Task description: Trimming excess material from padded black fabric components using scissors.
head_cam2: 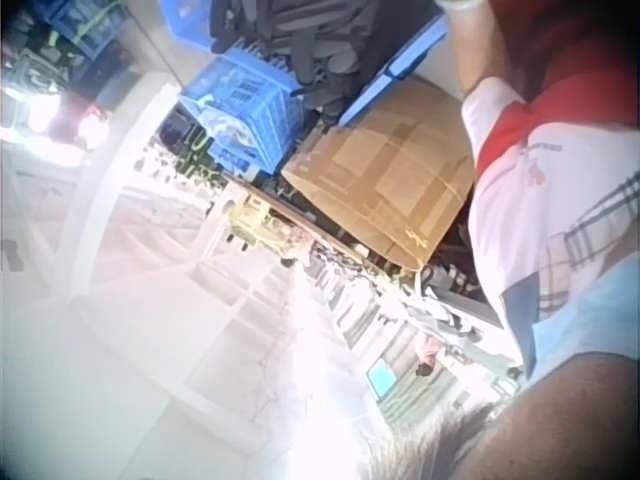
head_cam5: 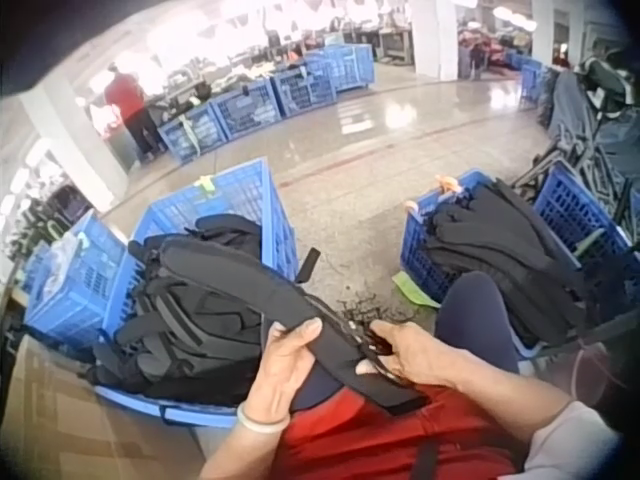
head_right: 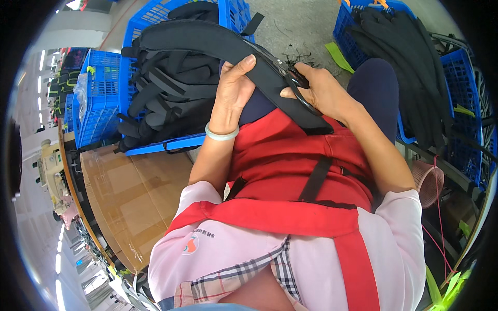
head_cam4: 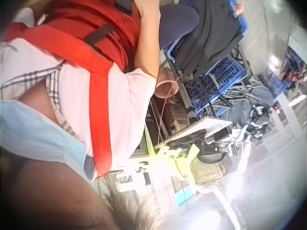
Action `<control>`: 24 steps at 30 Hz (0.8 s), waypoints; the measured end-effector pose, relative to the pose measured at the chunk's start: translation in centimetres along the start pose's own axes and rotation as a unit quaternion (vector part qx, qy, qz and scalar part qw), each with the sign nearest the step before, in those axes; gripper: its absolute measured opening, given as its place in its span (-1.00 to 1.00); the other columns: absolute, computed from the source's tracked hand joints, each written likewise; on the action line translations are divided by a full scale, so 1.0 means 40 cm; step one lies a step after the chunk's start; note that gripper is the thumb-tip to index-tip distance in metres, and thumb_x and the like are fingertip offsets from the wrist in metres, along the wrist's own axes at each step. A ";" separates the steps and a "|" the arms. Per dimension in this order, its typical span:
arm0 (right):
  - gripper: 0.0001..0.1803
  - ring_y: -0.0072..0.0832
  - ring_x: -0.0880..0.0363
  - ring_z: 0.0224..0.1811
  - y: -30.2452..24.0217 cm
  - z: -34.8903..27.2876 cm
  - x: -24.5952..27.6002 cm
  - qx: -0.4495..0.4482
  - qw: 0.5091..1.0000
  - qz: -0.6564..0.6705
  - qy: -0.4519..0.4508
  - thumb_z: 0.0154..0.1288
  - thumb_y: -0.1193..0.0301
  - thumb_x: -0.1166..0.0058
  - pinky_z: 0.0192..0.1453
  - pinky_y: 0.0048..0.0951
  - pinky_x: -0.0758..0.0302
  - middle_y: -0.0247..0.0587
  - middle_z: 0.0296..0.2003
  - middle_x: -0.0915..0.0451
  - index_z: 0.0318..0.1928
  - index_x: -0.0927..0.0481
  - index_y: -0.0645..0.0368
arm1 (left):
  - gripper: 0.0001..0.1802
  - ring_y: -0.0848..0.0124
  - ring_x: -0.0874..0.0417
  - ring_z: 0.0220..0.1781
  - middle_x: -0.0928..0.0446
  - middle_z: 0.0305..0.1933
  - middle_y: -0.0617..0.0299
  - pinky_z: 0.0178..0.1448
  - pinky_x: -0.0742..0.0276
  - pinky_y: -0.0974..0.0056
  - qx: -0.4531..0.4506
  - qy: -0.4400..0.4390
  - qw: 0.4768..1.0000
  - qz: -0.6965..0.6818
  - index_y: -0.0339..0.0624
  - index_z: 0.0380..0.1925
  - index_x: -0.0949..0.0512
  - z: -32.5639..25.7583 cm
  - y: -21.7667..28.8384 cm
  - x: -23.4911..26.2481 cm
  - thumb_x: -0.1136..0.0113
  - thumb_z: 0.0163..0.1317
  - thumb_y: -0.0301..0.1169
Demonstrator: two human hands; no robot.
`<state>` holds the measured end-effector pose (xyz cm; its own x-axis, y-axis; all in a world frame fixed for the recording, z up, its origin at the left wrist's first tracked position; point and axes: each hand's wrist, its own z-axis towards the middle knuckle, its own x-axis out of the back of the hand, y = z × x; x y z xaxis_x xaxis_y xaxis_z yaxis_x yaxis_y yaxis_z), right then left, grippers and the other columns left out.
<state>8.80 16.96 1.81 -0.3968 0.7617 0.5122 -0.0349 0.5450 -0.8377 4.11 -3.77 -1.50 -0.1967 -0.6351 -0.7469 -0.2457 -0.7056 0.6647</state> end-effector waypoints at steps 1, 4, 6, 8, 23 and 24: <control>-0.39 -0.33 -0.40 -0.51 0.010 0.001 -0.006 -0.009 1.000 0.024 0.003 0.13 -0.05 -0.28 -0.38 -0.27 -0.35 0.01 -0.59 -0.41 -0.26 -0.40 0.31 | -0.83 0.44 -0.64 -0.19 -0.64 -0.23 0.25 0.00 -0.55 0.31 -0.002 -0.004 1.000 0.001 -0.19 -0.25 -0.62 -0.001 -0.002 -0.001 -0.29 0.15 -0.63; -0.41 -0.38 -0.37 -0.52 0.023 -0.003 -0.016 0.037 0.997 0.052 0.036 0.18 -0.03 -0.25 -0.39 -0.28 -0.35 -0.05 -0.60 -0.39 -0.30 -0.41 0.32 | -0.81 0.43 -0.64 -0.17 -0.63 -0.21 0.25 0.01 -0.55 0.30 -0.016 -0.005 1.000 0.003 -0.18 -0.24 -0.62 0.003 0.003 -0.007 -0.28 0.15 -0.63; -0.41 -0.34 -0.39 -0.52 0.018 -0.002 -0.017 0.023 0.999 0.025 0.035 0.19 -0.03 -0.25 -0.38 -0.27 -0.36 -0.03 -0.59 -0.41 -0.28 -0.42 0.32 | -0.80 0.43 -0.64 -0.15 -0.63 -0.21 0.26 0.03 -0.55 0.30 -0.038 0.009 0.999 -0.016 -0.16 -0.23 -0.62 0.009 0.018 -0.008 -0.28 0.15 -0.64; -0.42 -0.30 -0.41 -0.52 0.013 -0.001 -0.020 0.009 0.999 -0.003 0.035 0.19 -0.02 -0.24 -0.36 -0.27 -0.37 -0.02 -0.58 -0.43 -0.26 -0.42 0.32 | -0.80 0.42 -0.65 -0.16 -0.63 -0.21 0.27 0.03 -0.55 0.30 -0.053 0.018 0.998 -0.028 -0.16 -0.24 -0.62 0.018 0.038 0.000 -0.27 0.15 -0.65; -0.36 -0.32 -0.47 -0.54 -0.026 0.021 -0.002 -0.012 1.000 -0.003 0.001 0.15 -0.07 -0.25 -0.41 -0.26 -0.39 -0.01 -0.60 -0.47 -0.20 -0.45 0.34 | -0.83 0.43 -0.65 -0.20 -0.65 -0.26 0.23 -0.02 -0.57 0.29 -0.013 0.011 1.000 -0.024 -0.20 -0.27 -0.63 0.010 0.017 -0.004 -0.29 0.13 -0.65; -0.38 -0.35 -0.45 -0.53 -0.024 0.020 -0.001 -0.009 1.000 0.001 0.000 0.16 -0.05 -0.25 -0.40 -0.27 -0.39 -0.03 -0.59 -0.47 -0.21 -0.45 0.33 | -0.83 0.43 -0.65 -0.20 -0.65 -0.26 0.23 -0.02 -0.57 0.29 -0.014 0.012 1.000 -0.024 -0.20 -0.27 -0.63 0.008 0.016 -0.003 -0.29 0.13 -0.65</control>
<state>8.11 16.12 2.41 -0.3972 0.7627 0.5103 -0.0178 0.5496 -0.8353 3.66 -4.05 -1.00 -0.1619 -0.6068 -0.7782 -0.2270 -0.7445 0.6278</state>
